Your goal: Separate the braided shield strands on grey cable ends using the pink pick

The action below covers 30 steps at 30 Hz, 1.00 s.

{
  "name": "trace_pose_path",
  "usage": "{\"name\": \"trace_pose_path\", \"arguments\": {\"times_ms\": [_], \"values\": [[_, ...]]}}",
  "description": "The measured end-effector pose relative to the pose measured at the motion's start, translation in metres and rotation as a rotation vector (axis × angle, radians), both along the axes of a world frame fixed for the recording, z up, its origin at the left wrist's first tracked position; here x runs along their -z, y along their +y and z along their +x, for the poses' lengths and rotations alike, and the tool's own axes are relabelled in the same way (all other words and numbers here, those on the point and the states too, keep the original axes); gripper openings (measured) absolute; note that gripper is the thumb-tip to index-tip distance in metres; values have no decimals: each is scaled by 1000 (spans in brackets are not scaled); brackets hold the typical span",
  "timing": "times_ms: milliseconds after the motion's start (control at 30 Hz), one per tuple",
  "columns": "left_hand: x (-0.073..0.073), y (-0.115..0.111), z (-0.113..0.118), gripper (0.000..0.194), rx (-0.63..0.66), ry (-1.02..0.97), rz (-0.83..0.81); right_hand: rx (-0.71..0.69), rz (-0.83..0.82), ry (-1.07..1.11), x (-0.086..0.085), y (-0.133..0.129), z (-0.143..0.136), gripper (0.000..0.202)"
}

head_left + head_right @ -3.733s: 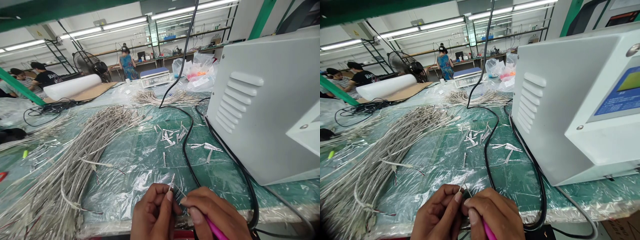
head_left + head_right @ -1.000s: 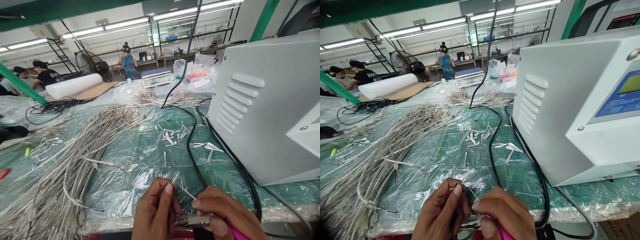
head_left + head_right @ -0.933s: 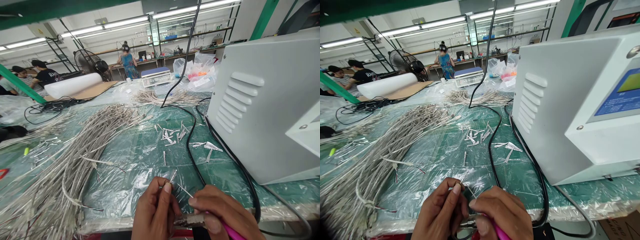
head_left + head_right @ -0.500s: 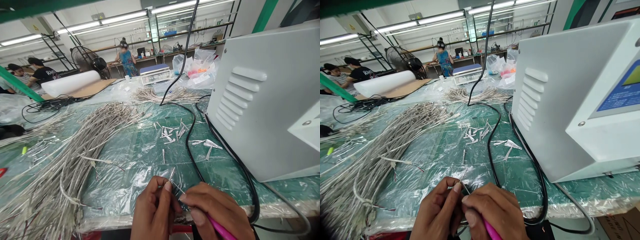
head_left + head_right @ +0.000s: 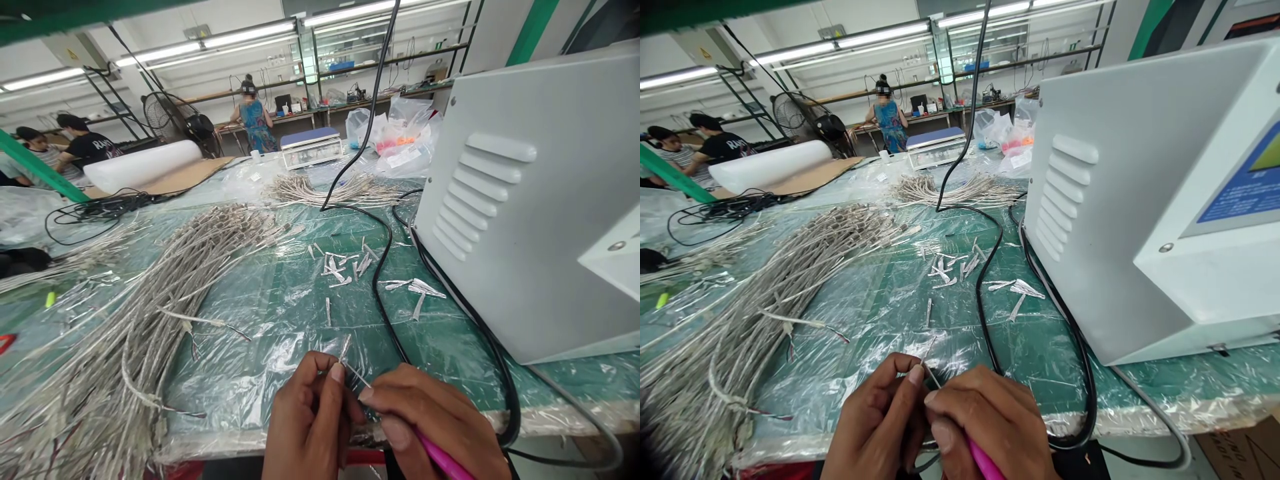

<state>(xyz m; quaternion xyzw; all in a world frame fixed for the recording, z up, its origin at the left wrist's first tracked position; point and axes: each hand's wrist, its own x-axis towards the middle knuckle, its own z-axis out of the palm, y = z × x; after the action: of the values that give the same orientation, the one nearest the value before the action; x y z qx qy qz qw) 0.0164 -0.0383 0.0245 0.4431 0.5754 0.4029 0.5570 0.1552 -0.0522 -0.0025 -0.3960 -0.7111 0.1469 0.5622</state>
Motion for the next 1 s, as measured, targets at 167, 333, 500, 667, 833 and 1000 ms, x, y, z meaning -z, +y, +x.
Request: {"name": "trace_pose_path", "arguments": {"times_ms": [167,333,500,667,833,1000], "values": [[0,0,1,24,-19,1,-5,-6,4,73,1,0,-3,21],[-1,1,1,25,-12,6,-10,1,6,69,2,2,-5,24],[2,1,-3,30,39,-5,-14,13,-2,103,2,4,-5,25],[8,1,-12,34,75,-93,-60,131,-18,62,6,7,-5,25],[12,2,-20,35,103,-159,-77,173,-45,146,5,5,-4,24],[10,4,-18,34,115,-167,-82,50,-15,174,2,-5,-6,18]]}}
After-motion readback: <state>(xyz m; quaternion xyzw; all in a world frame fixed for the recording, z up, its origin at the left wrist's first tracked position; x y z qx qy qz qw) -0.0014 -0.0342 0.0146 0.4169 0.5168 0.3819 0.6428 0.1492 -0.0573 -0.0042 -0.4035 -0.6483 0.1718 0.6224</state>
